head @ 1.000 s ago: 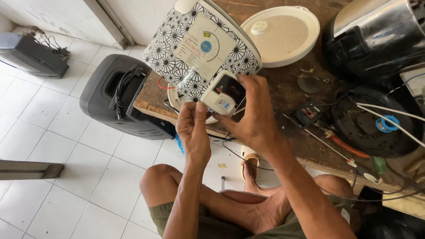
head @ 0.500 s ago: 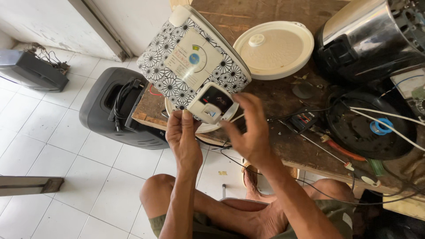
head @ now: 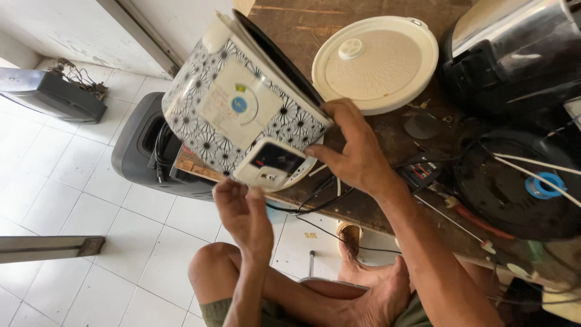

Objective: The person uses a screwdriver to tighten screws on a small white control panel with wires. They then attach the panel to the front of a patterned rice cooker and secure it by hand.

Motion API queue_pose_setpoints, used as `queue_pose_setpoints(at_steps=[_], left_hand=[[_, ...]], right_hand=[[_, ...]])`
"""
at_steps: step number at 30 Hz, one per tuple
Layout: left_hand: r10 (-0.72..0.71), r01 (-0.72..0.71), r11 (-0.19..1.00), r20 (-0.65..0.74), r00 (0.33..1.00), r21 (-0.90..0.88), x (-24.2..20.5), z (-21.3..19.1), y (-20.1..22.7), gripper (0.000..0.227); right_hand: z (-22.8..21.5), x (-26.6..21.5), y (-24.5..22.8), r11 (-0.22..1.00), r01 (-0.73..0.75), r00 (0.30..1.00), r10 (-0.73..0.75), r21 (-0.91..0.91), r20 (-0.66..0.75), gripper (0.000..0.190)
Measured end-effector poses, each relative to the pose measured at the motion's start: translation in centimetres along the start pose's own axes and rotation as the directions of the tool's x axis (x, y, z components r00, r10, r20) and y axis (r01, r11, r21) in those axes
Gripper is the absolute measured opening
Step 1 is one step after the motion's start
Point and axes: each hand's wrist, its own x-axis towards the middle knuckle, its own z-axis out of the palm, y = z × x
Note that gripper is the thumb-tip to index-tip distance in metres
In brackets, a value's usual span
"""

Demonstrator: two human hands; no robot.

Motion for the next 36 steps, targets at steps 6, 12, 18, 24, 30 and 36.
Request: queue_pose_setpoints(at_steps=[6, 12, 18, 24, 30, 36], left_hand=[[-0.008, 0.009, 0.999, -0.025, 1.000, 0.048, -2.4, 2.7, -0.7, 0.078], [-0.191, 0.180, 0.981, -0.163, 0.968, -0.078, -2.5, 4.1, 2.0, 0.065], [-0.188, 0.183, 0.982, -0.136, 0.973, -0.050, -2.7, 3.9, 1.6, 0.072], [-0.173, 0.168, 0.983, -0.076, 0.982, -0.075, -2.6, 3.7, 1.2, 0.080], [-0.118, 0.131, 0.987, -0.132, 0.984, 0.094, -2.3, 3.9, 1.0, 0.073], [-0.099, 0.113, 0.990, -0.148, 0.984, 0.086, -2.0, 4.8, 2.0, 0.086]], right_hand=[[0.4, -1.1, -0.1, 0.984, -0.104, 0.994, 0.099, 0.144, 0.040, 0.063], [-1.3, -0.2, -1.8, 0.976, -0.201, 0.955, 0.176, 0.088, 0.239, 0.069], [-1.3, 0.9, -0.9, 0.996, -0.091, 0.961, 0.093, -0.019, 0.262, 0.061], [-0.7, 0.6, -0.5, 0.986, -0.160, 0.945, 0.168, -0.050, 0.280, 0.065], [0.2, 0.8, 0.5, 0.996, -0.076, 0.975, 0.085, -0.052, 0.205, 0.071], [0.3, 1.2, 0.4, 0.991, -0.124, 0.971, 0.133, -0.055, 0.197, 0.072]])
